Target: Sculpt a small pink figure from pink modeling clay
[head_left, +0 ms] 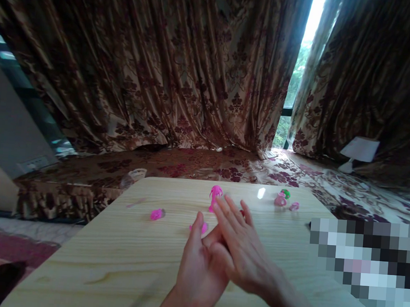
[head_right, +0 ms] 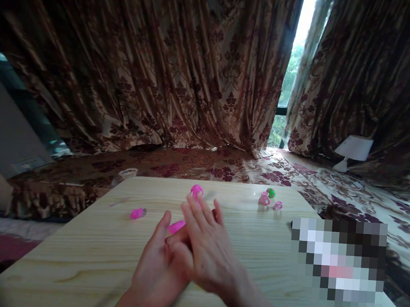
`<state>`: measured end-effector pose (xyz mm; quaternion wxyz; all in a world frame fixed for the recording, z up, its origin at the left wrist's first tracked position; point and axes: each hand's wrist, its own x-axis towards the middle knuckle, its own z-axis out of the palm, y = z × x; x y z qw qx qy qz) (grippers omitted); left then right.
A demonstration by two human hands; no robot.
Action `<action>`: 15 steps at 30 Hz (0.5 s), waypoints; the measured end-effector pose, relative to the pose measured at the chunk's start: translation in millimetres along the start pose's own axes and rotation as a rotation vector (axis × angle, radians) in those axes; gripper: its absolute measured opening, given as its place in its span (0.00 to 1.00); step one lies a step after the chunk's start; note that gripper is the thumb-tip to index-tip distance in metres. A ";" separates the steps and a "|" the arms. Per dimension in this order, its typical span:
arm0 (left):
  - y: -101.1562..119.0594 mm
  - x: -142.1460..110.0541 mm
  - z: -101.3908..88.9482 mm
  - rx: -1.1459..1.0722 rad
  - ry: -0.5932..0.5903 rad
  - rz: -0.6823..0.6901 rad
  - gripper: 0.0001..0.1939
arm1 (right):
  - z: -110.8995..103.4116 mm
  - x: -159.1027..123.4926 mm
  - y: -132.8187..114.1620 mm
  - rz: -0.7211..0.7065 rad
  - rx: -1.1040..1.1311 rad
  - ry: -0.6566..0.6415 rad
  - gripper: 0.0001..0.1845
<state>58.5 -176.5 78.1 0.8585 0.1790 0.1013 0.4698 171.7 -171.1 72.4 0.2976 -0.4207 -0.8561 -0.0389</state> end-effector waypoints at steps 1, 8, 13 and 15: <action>2.6 -0.6 0.7 0.010 -0.016 -0.017 0.28 | -1.2 1.7 -0.7 0.027 -0.010 0.026 0.34; 13.7 0.2 0.5 -0.023 0.031 -0.019 0.30 | 1.9 7.6 -6.0 -0.023 0.012 -0.024 0.35; 15.3 1.1 -3.4 0.026 0.026 -0.024 0.29 | 6.0 8.1 -3.5 -0.052 0.024 -0.038 0.36; 14.4 2.2 -4.2 0.013 0.027 -0.015 0.27 | 6.2 11.2 2.7 -0.011 0.016 -0.014 0.34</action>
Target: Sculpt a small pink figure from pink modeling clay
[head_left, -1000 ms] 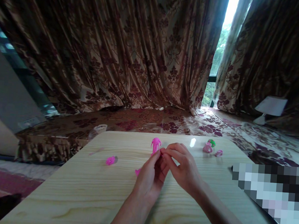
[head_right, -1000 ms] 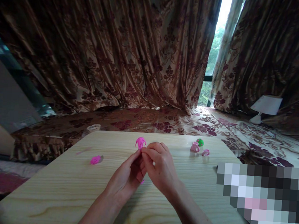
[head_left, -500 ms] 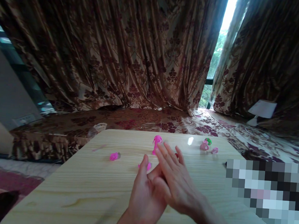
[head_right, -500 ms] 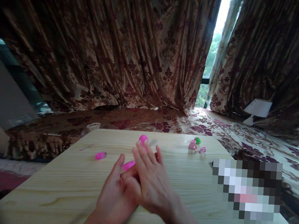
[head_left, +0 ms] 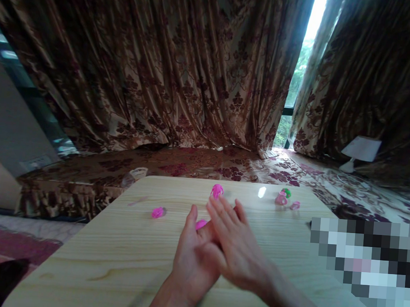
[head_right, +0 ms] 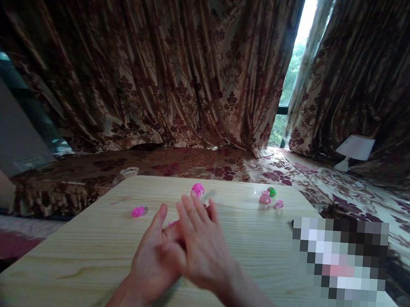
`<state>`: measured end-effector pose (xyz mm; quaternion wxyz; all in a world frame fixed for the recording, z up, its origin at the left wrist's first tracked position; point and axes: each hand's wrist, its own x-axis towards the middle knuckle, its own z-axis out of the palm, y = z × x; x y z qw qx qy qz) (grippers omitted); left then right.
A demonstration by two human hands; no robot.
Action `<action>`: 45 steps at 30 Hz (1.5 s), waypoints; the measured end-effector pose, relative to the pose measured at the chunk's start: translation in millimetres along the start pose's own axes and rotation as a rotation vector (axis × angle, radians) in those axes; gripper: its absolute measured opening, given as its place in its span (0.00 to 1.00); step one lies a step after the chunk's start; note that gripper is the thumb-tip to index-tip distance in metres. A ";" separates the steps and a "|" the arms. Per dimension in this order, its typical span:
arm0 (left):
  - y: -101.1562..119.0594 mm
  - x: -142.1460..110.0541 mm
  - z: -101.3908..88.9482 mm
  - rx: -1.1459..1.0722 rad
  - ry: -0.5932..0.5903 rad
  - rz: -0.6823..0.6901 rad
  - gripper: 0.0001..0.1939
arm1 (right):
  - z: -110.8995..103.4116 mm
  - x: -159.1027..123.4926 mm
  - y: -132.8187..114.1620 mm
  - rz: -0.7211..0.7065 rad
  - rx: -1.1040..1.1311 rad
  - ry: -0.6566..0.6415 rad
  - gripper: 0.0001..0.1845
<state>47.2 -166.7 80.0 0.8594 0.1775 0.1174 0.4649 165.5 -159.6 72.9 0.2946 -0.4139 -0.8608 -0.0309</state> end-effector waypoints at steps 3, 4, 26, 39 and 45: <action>-2.2 1.6 0.5 -0.067 -0.033 -0.003 0.22 | -3.3 7.0 17.2 0.166 0.023 0.055 0.28; -2.6 2.4 0.7 -0.090 -0.037 -0.001 0.22 | -5.3 8.9 23.3 0.194 0.076 0.044 0.27; 16.8 27.8 3.8 0.273 0.018 0.131 0.23 | 12.6 29.6 52.6 0.286 0.457 0.376 0.03; 66.0 62.8 9.5 1.266 0.285 0.540 0.20 | 15.8 53.3 80.6 0.488 0.803 0.411 0.08; 107.9 115.9 -23.3 1.568 0.347 0.607 0.15 | 31.1 46.5 85.7 0.664 0.938 0.245 0.12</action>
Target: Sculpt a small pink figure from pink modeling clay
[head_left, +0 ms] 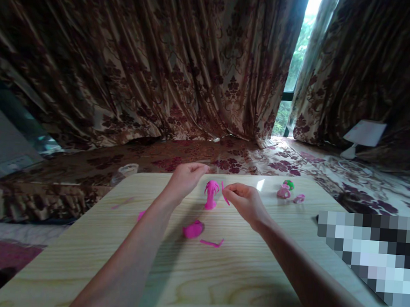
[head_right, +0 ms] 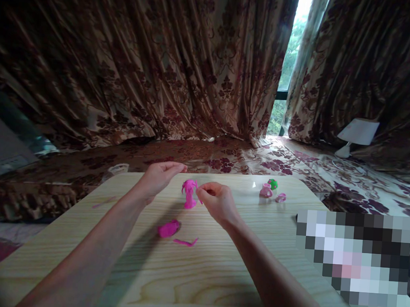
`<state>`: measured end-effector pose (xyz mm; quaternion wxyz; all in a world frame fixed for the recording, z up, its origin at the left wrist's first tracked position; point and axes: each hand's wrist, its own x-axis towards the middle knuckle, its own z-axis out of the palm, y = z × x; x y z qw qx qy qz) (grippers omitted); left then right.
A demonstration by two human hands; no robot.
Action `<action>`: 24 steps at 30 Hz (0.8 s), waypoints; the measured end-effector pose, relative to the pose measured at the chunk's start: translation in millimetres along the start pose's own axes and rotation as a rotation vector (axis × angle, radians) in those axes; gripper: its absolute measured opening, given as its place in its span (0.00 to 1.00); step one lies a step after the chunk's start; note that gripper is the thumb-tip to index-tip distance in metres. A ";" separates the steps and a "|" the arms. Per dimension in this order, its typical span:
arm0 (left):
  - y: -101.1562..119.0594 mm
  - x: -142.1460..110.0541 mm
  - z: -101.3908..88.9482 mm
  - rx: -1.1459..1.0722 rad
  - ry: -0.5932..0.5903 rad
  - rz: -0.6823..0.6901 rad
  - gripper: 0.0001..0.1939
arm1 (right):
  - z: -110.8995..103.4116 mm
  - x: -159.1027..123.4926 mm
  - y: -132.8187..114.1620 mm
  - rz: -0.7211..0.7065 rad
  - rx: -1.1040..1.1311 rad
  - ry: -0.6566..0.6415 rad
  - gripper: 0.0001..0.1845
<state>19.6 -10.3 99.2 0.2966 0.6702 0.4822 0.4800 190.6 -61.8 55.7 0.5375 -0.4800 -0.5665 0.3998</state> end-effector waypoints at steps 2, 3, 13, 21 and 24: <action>-8.9 3.9 2.8 0.008 -0.068 -0.036 0.15 | 1.9 -2.2 3.4 -0.005 -0.023 -0.015 0.12; -12.0 3.4 3.5 0.011 -0.092 -0.041 0.15 | 2.9 -3.0 4.1 -0.010 -0.031 -0.017 0.12; -28.2 -7.4 -8.3 -0.120 -0.202 -0.045 0.16 | 39.9 -13.5 -3.8 0.160 0.083 0.046 0.14; -32.1 -7.9 -15.6 -0.082 -0.205 0.023 0.18 | 58.1 -15.2 -0.8 0.239 0.139 0.148 0.14; -34.5 -8.6 -14.5 -0.091 -0.219 0.033 0.18 | 62.2 -16.2 0.6 0.250 0.145 0.171 0.14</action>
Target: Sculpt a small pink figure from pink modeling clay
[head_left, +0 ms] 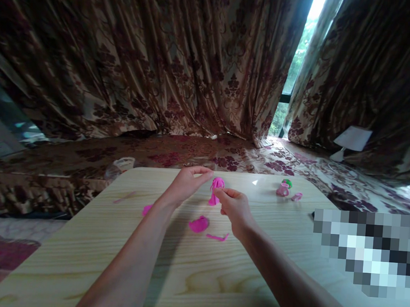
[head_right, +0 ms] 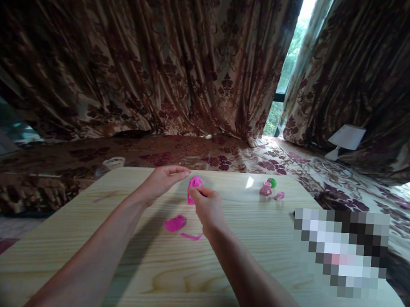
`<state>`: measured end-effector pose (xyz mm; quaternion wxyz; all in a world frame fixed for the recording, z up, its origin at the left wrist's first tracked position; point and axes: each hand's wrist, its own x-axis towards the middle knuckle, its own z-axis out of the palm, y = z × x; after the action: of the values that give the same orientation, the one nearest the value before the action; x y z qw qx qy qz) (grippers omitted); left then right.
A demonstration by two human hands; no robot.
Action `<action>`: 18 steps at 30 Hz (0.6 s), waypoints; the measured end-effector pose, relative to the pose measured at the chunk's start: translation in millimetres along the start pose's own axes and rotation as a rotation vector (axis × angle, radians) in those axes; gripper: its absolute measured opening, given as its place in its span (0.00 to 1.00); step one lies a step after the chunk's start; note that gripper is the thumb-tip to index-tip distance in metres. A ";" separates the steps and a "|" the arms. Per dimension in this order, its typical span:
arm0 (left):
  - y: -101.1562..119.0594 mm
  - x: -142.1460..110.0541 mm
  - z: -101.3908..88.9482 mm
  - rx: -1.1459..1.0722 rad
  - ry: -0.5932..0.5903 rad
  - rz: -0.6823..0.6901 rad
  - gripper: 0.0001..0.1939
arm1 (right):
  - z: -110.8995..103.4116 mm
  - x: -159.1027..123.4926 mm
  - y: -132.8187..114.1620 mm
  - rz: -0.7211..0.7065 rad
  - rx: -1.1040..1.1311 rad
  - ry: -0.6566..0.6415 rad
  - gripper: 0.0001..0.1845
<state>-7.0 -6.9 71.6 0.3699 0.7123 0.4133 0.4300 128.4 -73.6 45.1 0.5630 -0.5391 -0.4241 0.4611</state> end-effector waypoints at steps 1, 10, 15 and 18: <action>-1.0 0.0 0.7 -0.002 -0.003 -0.002 0.18 | 0.7 -0.5 0.8 0.000 -0.006 0.010 0.14; -3.5 0.1 7.0 -0.001 -0.019 0.027 0.19 | 1.9 -1.4 6.0 -0.007 0.015 0.002 0.15; -2.8 -0.9 8.1 0.031 -0.030 0.056 0.18 | 3.9 -0.2 4.5 0.022 0.046 0.009 0.14; -3.4 -0.8 8.4 0.051 -0.030 0.092 0.17 | 5.0 0.0 4.1 0.036 0.044 0.024 0.14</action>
<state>-0.4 -7.7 65.3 0.3376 0.7461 0.3855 0.4251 123.2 -72.5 41.3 0.5713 -0.5397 -0.3971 0.4739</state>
